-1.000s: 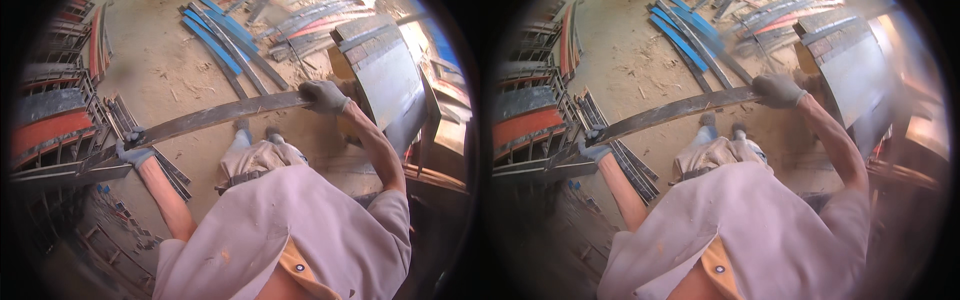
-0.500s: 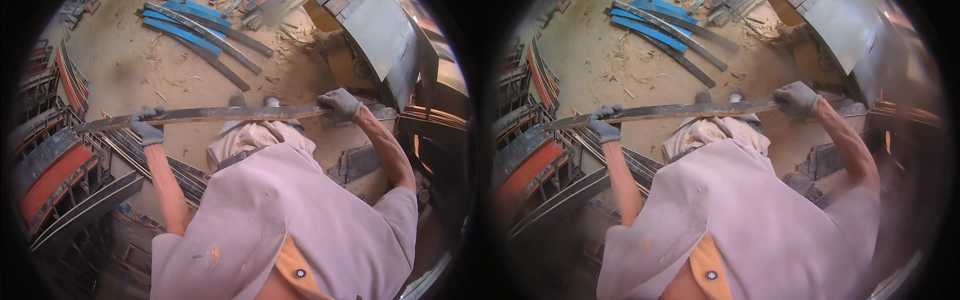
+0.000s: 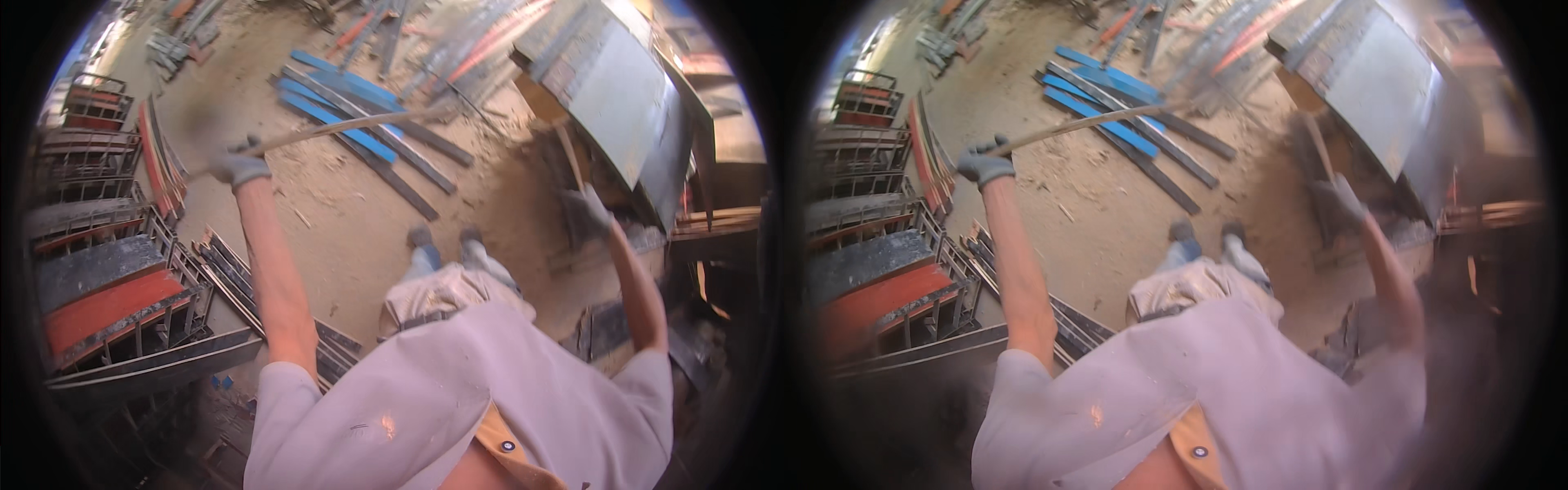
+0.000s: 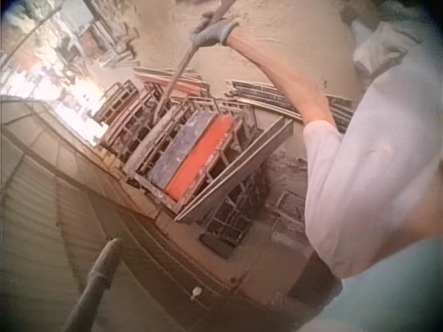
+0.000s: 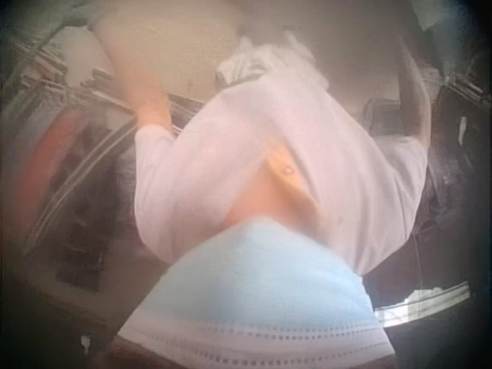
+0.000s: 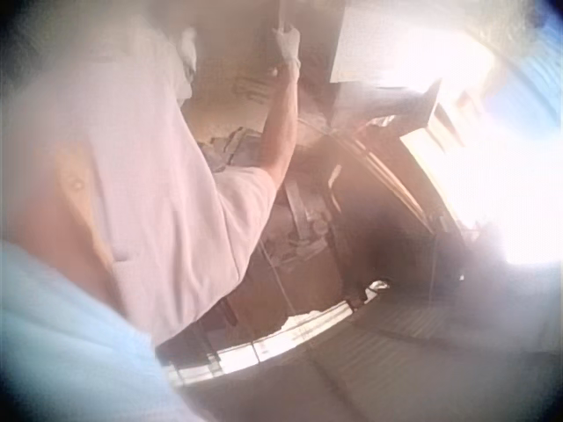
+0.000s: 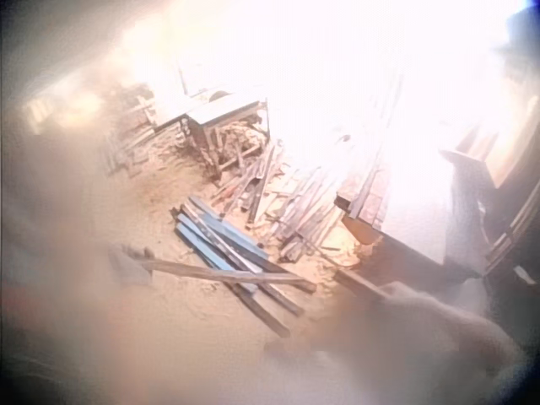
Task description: The person uses a guillotine shear to cut a large black metal sheet into long strips. They repeatedly position the sheet, cut it, and remove the resulting strips, stacking them nearby.
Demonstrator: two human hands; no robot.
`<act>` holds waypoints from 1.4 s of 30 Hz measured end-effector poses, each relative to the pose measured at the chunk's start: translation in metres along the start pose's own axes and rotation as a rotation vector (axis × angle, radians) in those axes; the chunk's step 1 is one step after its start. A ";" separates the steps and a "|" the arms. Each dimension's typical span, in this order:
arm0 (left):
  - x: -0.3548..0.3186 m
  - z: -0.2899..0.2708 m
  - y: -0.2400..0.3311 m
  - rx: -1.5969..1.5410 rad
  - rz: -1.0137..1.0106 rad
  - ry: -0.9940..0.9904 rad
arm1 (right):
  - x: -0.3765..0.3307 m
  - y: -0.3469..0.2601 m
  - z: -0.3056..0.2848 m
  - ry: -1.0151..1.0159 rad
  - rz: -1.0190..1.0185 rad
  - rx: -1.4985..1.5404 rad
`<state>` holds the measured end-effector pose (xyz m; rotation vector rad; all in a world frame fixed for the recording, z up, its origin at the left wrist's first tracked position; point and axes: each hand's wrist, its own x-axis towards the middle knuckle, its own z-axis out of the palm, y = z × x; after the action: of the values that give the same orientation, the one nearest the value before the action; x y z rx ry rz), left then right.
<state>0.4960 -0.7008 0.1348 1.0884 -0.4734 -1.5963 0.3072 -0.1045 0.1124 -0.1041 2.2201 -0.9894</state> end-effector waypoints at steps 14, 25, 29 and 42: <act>-0.035 -0.051 -0.077 1.220 0.813 0.028 | -0.089 0.176 0.062 0.014 0.362 0.647; -0.078 -0.089 -0.112 1.721 0.579 -0.393 | -0.066 0.106 0.063 -0.179 0.388 0.446; -0.101 -0.149 -0.119 1.773 0.428 -0.369 | -0.034 0.065 0.077 -0.183 0.366 0.448; -0.148 -0.274 -0.104 1.811 0.241 -0.206 | 0.049 -0.045 0.092 -0.384 -0.102 0.698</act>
<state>0.6654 -0.4681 -0.0229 1.9329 -2.3046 -0.7298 0.3191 -0.2103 0.0723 -0.0801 1.4466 -1.5942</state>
